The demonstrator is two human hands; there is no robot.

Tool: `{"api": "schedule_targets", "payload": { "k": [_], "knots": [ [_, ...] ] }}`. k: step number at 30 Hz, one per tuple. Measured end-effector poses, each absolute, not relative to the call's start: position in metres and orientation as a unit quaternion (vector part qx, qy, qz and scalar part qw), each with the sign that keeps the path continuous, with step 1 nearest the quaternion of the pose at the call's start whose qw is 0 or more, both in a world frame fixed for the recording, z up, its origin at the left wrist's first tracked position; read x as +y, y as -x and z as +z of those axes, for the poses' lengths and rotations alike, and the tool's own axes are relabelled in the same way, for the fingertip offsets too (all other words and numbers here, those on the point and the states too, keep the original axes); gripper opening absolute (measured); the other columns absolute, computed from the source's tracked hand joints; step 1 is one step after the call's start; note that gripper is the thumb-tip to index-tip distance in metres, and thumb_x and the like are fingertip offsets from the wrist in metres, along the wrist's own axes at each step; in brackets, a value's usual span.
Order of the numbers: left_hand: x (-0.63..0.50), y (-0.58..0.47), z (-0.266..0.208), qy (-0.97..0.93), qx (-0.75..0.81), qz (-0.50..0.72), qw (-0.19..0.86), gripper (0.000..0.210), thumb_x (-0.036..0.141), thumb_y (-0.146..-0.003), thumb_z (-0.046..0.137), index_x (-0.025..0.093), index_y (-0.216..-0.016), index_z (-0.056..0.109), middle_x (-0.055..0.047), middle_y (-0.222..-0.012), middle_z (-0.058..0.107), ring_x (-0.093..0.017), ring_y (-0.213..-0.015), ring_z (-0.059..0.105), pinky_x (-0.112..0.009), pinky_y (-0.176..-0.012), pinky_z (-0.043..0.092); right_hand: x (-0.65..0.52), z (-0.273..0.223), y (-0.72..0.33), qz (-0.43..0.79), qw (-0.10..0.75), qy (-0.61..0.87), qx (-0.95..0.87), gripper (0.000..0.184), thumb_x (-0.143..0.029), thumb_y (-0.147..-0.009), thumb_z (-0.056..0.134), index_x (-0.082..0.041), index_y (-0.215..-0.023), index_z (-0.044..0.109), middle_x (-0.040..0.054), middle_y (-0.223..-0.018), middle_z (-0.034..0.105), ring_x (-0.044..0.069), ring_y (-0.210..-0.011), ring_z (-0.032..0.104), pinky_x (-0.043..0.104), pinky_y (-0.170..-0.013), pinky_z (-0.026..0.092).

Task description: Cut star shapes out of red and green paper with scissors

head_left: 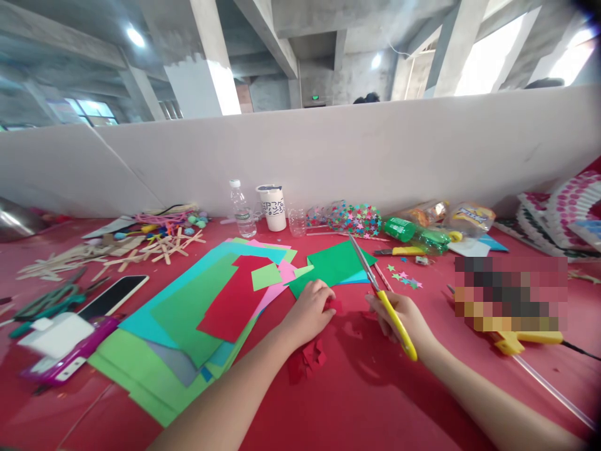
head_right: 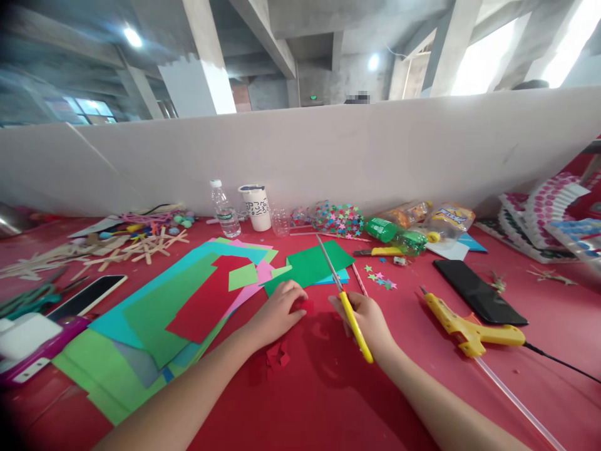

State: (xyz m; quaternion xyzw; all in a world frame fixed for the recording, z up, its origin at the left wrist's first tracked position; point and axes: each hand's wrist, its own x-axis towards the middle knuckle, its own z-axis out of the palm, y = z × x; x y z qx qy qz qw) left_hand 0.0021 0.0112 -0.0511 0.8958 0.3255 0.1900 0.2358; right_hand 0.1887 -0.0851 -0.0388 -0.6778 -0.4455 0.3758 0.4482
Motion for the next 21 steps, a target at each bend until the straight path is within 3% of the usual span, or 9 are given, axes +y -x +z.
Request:
{"api": "schedule_targets", "payload": {
  "k": [6,13,18,21],
  "knots": [
    [0.009,-0.005,-0.048,-0.883,0.357,0.173,0.249,0.016,0.025,-0.077,0.061,0.019,-0.092,0.058,-0.006,-0.103,0.053,-0.023,-0.103,0.047,-0.037,-0.093,0.041,-0.084,-0.039,-0.189,0.377,0.452,0.676,-0.444,0.037,-0.049,-0.076,0.056,-0.022,-0.055,0.043,-0.0076,-0.032,0.043,0.009,-0.029,0.038,0.021,-0.035,0.028],
    [0.009,-0.007,-0.049,-0.87,0.369,0.165,0.282,0.014,0.021,-0.075,0.061,0.02,-0.085,0.051,-0.005,-0.101,0.052,-0.022,-0.102,0.048,-0.037,-0.09,0.041,-0.084,-0.036,-0.186,0.374,0.456,0.677,-0.44,0.04,-0.049,-0.074,0.057,-0.024,-0.051,0.038,-0.0074,-0.031,0.042,0.009,-0.029,0.039,0.021,-0.035,0.029],
    [0.003,-0.008,-0.049,-0.861,0.369,0.183,0.296,0.017,0.014,-0.074,0.055,0.022,-0.085,0.045,-0.002,-0.092,0.053,-0.02,-0.09,0.052,-0.033,-0.081,0.043,-0.084,-0.038,-0.189,0.363,0.456,0.682,-0.441,0.039,-0.05,-0.074,0.057,-0.024,-0.052,0.038,-0.0072,-0.032,0.042,0.01,-0.03,0.039,0.021,-0.035,0.029],
    [-0.001,-0.008,-0.044,-0.839,0.359,0.196,0.359,0.016,0.015,-0.077,0.053,0.022,-0.088,0.044,0.0,-0.089,0.055,-0.017,-0.084,0.055,-0.031,-0.077,0.043,-0.086,-0.036,-0.188,0.357,0.455,0.685,-0.442,0.038,-0.051,-0.073,0.057,-0.024,-0.053,0.039,-0.0073,-0.033,0.041,0.01,-0.03,0.038,0.022,-0.035,0.028]
  ]
}}
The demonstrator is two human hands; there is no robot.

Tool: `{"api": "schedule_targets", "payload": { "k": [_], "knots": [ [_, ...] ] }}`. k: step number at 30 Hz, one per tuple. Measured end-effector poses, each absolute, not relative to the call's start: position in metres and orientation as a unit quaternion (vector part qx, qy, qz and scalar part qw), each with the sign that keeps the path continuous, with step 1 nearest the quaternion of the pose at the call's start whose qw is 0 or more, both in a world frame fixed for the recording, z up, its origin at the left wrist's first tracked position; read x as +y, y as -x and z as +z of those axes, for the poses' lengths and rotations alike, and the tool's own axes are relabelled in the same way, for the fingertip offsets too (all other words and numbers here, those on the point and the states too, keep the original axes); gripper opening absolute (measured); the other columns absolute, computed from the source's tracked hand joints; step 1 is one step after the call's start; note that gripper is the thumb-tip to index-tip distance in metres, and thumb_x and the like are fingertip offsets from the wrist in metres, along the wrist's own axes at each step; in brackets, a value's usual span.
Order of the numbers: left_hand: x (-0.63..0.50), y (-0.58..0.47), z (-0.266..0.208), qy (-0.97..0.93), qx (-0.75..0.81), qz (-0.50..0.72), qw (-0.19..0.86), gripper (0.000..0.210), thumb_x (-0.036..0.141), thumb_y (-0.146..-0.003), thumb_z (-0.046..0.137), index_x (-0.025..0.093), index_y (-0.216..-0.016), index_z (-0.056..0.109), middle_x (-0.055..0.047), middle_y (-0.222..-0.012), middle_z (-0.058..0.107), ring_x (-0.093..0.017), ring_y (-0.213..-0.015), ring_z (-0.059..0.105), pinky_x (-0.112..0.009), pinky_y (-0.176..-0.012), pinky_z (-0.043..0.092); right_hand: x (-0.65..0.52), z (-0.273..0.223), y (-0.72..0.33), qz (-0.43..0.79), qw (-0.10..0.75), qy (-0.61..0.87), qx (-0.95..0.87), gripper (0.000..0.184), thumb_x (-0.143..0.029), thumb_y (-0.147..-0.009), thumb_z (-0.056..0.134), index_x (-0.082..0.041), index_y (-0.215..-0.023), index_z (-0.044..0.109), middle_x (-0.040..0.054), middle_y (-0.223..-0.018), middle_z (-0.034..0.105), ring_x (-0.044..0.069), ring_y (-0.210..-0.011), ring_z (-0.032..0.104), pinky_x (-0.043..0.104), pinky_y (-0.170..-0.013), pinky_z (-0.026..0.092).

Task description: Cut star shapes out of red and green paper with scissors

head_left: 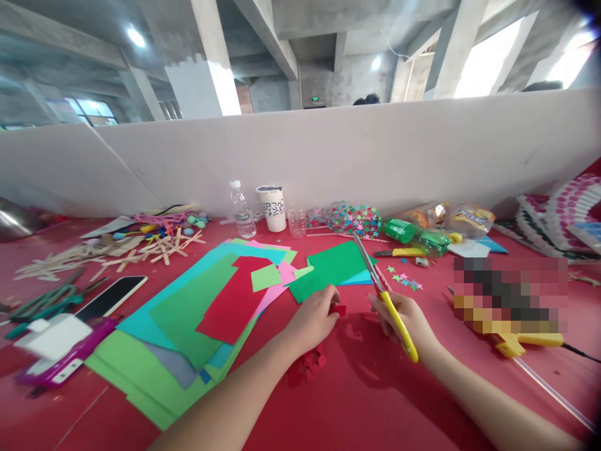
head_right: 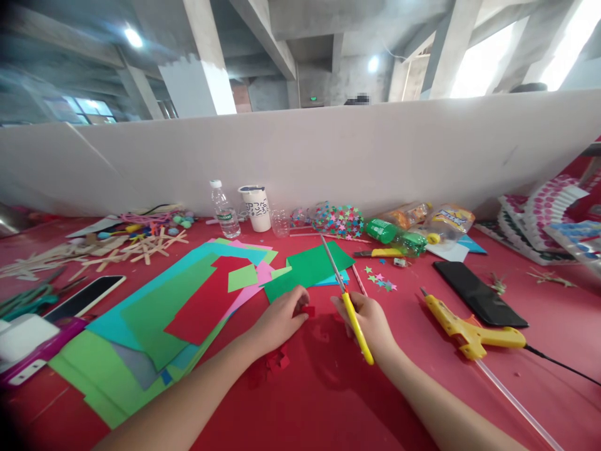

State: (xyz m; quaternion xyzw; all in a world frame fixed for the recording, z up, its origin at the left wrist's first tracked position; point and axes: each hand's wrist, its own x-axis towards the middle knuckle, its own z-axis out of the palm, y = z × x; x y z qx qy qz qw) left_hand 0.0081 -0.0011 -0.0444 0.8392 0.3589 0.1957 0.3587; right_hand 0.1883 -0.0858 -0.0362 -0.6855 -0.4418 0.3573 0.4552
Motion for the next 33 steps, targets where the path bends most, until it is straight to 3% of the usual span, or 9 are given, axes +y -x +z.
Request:
{"api": "schedule_targets", "payload": {
  "k": [4,7,13,18,20,26,30,33],
  "knots": [
    [-0.007,-0.01,-0.034,-0.734,0.302,0.217,0.567,0.022,0.02,-0.079,0.055,0.023,-0.095,0.04,0.0,-0.096,0.055,-0.011,-0.064,0.06,-0.027,-0.062,0.045,-0.089,-0.034,-0.184,0.359,0.447,0.676,-0.463,0.034,-0.045,-0.071,0.061,-0.023,-0.056,0.04,-0.0082,-0.039,0.041,0.009,-0.034,0.038,0.021,-0.036,0.028],
    [-0.012,-0.012,-0.028,-0.677,0.268,0.208,0.654,0.029,0.019,-0.075,0.061,0.022,-0.097,0.042,0.003,-0.087,0.054,-0.009,-0.053,0.06,-0.024,-0.054,0.044,-0.093,-0.035,-0.18,0.373,0.435,0.658,-0.488,0.027,-0.039,-0.07,0.061,-0.022,-0.059,0.044,-0.009,-0.044,0.038,0.008,-0.038,0.036,0.02,-0.038,0.027],
    [-0.019,-0.014,-0.023,-0.707,0.281,0.16,0.629,0.015,0.031,-0.08,0.059,0.016,-0.077,0.054,0.003,-0.06,0.055,-0.009,-0.052,0.056,-0.021,-0.053,0.038,-0.098,-0.038,-0.176,0.373,0.439,0.644,-0.503,0.02,-0.033,-0.07,0.057,-0.022,-0.062,0.043,-0.0086,-0.049,0.034,0.008,-0.043,0.033,0.02,-0.04,0.026],
    [-0.018,-0.01,-0.023,-0.71,0.296,0.104,0.63,0.028,0.046,-0.082,0.054,0.018,-0.076,0.052,0.001,-0.072,0.06,-0.01,-0.048,0.057,-0.021,-0.044,0.037,-0.097,-0.038,-0.179,0.374,0.45,0.643,-0.493,0.021,-0.035,-0.072,0.054,-0.023,-0.063,0.04,-0.0093,-0.047,0.033,0.009,-0.04,0.033,0.02,-0.039,0.026],
    [-0.016,-0.009,-0.024,-0.721,0.306,0.116,0.611,0.027,0.045,-0.083,0.052,0.019,-0.079,0.053,0.001,-0.073,0.06,-0.01,-0.047,0.056,-0.021,-0.045,0.038,-0.097,-0.038,-0.179,0.376,0.452,0.643,-0.491,0.02,-0.035,-0.073,0.053,-0.023,-0.063,0.04,-0.0096,-0.046,0.033,0.009,-0.04,0.034,0.02,-0.039,0.026],
    [-0.018,-0.01,-0.021,-0.744,0.285,0.201,0.569,0.015,0.032,-0.077,0.062,0.018,-0.076,0.057,0.002,-0.071,0.057,-0.012,-0.068,0.056,-0.024,-0.065,0.042,-0.098,-0.04,-0.176,0.379,0.457,0.644,-0.483,0.02,-0.034,-0.074,0.054,-0.023,-0.064,0.04,-0.0095,-0.046,0.034,0.008,-0.04,0.034,0.02,-0.039,0.027],
    [-0.019,-0.011,-0.021,-0.733,0.277,0.204,0.587,0.018,0.032,-0.081,0.058,0.018,-0.072,0.054,0.003,-0.063,0.054,-0.011,-0.061,0.053,-0.023,-0.059,0.04,-0.099,-0.034,-0.174,0.383,0.461,0.64,-0.481,0.024,-0.038,-0.075,0.055,-0.023,-0.063,0.04,-0.0095,-0.045,0.035,0.009,-0.039,0.035,0.021,-0.039,0.028],
    [-0.014,-0.01,-0.02,-0.691,0.289,0.277,0.602,0.02,0.035,-0.083,0.056,0.019,-0.073,0.049,0.004,-0.062,0.055,-0.01,-0.054,0.053,-0.023,-0.054,0.04,-0.1,-0.027,-0.176,0.399,0.441,0.635,-0.493,0.034,-0.047,-0.078,0.054,-0.023,-0.06,0.039,-0.0085,-0.042,0.037,0.009,-0.038,0.035,0.022,-0.039,0.027]
  ]
}}
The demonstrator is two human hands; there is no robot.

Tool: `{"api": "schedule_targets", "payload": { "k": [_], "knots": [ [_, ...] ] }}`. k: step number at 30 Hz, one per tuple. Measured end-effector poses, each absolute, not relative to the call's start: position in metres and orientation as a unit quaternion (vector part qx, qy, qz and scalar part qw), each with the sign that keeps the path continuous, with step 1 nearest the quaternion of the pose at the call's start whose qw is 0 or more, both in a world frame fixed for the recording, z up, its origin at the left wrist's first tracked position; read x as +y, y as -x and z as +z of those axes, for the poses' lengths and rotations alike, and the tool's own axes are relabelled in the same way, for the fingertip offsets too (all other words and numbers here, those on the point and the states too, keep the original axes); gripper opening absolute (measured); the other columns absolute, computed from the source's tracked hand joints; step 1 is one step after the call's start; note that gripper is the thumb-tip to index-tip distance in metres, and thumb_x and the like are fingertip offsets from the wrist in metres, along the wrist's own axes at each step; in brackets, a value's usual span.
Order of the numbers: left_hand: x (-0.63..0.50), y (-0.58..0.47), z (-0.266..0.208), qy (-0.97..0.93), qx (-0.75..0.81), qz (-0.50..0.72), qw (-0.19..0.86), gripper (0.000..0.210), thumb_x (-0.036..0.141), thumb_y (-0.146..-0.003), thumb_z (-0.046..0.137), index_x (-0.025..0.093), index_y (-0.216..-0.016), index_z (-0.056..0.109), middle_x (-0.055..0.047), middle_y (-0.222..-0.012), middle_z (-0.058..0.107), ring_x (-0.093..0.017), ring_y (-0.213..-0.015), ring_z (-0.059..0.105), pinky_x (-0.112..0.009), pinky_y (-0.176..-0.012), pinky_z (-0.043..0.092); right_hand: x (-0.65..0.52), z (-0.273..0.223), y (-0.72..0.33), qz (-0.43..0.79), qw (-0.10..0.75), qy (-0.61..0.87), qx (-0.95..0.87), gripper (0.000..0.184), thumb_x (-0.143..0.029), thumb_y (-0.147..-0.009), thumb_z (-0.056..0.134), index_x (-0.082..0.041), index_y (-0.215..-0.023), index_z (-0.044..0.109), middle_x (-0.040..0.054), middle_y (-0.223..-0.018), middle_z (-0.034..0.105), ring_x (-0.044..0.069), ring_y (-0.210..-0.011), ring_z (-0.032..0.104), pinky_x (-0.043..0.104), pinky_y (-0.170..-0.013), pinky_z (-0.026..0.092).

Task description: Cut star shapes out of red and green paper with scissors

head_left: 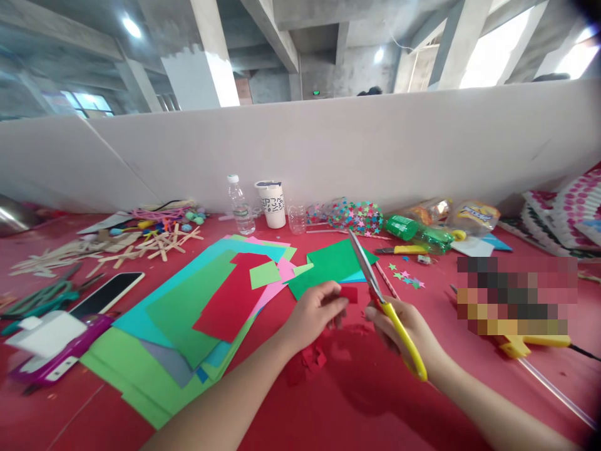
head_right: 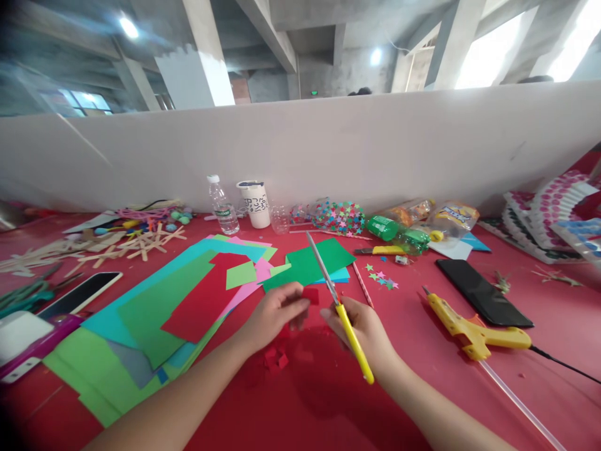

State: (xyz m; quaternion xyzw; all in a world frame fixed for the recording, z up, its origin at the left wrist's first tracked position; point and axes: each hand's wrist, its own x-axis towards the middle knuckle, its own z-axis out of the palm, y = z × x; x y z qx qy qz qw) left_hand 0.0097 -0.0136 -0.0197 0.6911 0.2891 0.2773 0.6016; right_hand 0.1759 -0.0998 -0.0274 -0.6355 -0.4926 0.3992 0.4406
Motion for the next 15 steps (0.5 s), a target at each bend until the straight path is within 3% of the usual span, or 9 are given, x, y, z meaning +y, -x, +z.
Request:
{"api": "schedule_targets", "payload": {
  "k": [7,15],
  "knots": [
    [-0.002,-0.004,-0.008,-0.556,0.323,0.46,0.613,0.022,0.033,-0.079,0.059,0.018,-0.068,0.048,0.004,-0.057,0.056,-0.008,-0.046,0.05,-0.02,-0.046,0.036,-0.103,-0.021,-0.181,0.39,0.292,0.625,-0.61,0.048,-0.064,-0.082,0.046,-0.021,-0.061,0.04,-0.006,-0.052,0.04,0.01,-0.048,0.037,0.023,-0.047,0.026],
    [-0.005,-0.002,-0.004,-0.546,0.308,0.482,0.613,0.019,0.031,-0.081,0.057,0.018,-0.069,0.05,0.004,-0.057,0.055,-0.008,-0.047,0.049,-0.02,-0.048,0.036,-0.109,-0.014,-0.177,0.409,0.258,0.605,-0.632,0.055,-0.072,-0.082,0.037,-0.021,-0.061,0.037,-0.0063,-0.054,0.036,0.01,-0.049,0.036,0.024,-0.048,0.026]
  ]
}}
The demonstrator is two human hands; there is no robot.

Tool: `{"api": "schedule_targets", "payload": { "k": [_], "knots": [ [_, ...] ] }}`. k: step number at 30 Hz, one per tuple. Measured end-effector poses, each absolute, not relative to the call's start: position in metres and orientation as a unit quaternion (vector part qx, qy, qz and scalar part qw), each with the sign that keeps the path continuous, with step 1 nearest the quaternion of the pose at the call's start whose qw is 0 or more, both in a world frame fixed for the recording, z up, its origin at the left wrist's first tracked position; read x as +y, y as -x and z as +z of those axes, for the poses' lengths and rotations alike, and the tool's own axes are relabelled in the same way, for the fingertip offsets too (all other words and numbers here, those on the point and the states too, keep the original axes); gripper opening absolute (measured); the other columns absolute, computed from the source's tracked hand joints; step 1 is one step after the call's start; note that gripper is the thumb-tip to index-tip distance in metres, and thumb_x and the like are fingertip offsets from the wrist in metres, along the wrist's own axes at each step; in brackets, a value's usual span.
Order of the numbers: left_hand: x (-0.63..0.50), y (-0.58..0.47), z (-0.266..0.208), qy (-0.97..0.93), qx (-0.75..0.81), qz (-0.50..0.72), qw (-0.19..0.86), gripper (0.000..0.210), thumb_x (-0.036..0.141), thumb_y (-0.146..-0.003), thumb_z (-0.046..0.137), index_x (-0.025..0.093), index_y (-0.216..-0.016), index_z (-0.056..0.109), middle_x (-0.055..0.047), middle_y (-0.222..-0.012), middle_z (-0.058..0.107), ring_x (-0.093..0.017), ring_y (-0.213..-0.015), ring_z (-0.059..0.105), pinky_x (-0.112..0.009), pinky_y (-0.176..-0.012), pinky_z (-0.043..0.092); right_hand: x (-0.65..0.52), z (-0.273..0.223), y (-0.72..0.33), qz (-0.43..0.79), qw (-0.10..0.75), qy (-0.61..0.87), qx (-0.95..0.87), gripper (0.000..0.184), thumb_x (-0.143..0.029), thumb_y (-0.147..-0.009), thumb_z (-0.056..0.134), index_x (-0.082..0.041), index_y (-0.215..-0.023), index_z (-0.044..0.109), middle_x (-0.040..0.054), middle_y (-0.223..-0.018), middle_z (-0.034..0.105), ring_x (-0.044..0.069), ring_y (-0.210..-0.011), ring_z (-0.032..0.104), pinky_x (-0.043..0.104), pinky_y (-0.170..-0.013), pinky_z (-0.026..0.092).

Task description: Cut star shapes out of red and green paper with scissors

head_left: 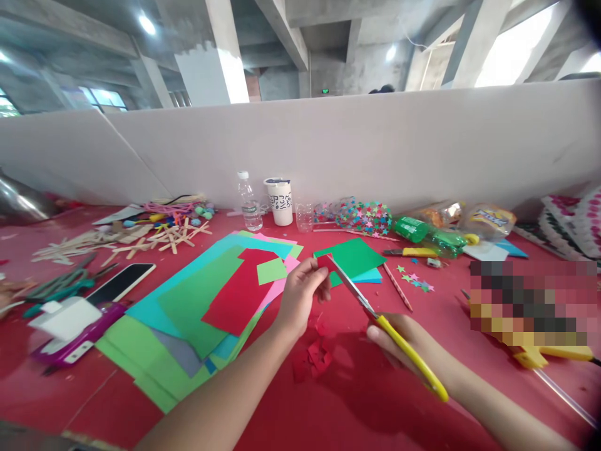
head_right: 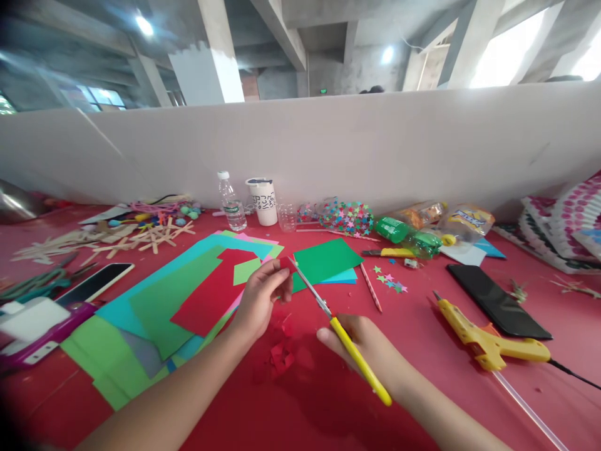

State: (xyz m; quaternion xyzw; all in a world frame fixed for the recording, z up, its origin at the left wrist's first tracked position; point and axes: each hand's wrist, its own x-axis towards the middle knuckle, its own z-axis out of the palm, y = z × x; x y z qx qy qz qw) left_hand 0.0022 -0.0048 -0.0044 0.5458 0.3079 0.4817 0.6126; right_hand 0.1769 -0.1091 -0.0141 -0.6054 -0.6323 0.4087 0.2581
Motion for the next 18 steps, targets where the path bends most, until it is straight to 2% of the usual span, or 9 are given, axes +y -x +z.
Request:
{"api": "schedule_targets", "payload": {
  "k": [9,18],
  "knots": [
    [-0.0044,-0.0015,-0.0051,-0.557,0.292,0.5,0.596,0.019,0.031,-0.086,0.054,0.019,-0.073,0.049,0.005,-0.057,0.053,-0.008,-0.049,0.048,-0.02,-0.049,0.037,-0.1116,-0.0124,-0.1759,0.444,0.264,0.597,-0.615,0.054,-0.07,-0.082,0.041,-0.021,-0.06,0.037,-0.0067,-0.051,0.037,0.009,-0.047,0.037,0.022,-0.046,0.028],
    [-0.0067,-0.002,-0.0039,-0.576,0.282,0.481,0.598,0.018,0.031,-0.087,0.052,0.019,-0.074,0.049,0.004,-0.057,0.054,-0.009,-0.05,0.049,-0.021,-0.05,0.039,-0.1124,-0.0188,-0.1734,0.475,0.282,0.617,-0.56,0.051,-0.068,-0.082,0.044,-0.018,-0.072,0.051,-0.007,-0.048,0.041,0.009,-0.043,0.039,0.022,-0.044,0.03]
  ]
}}
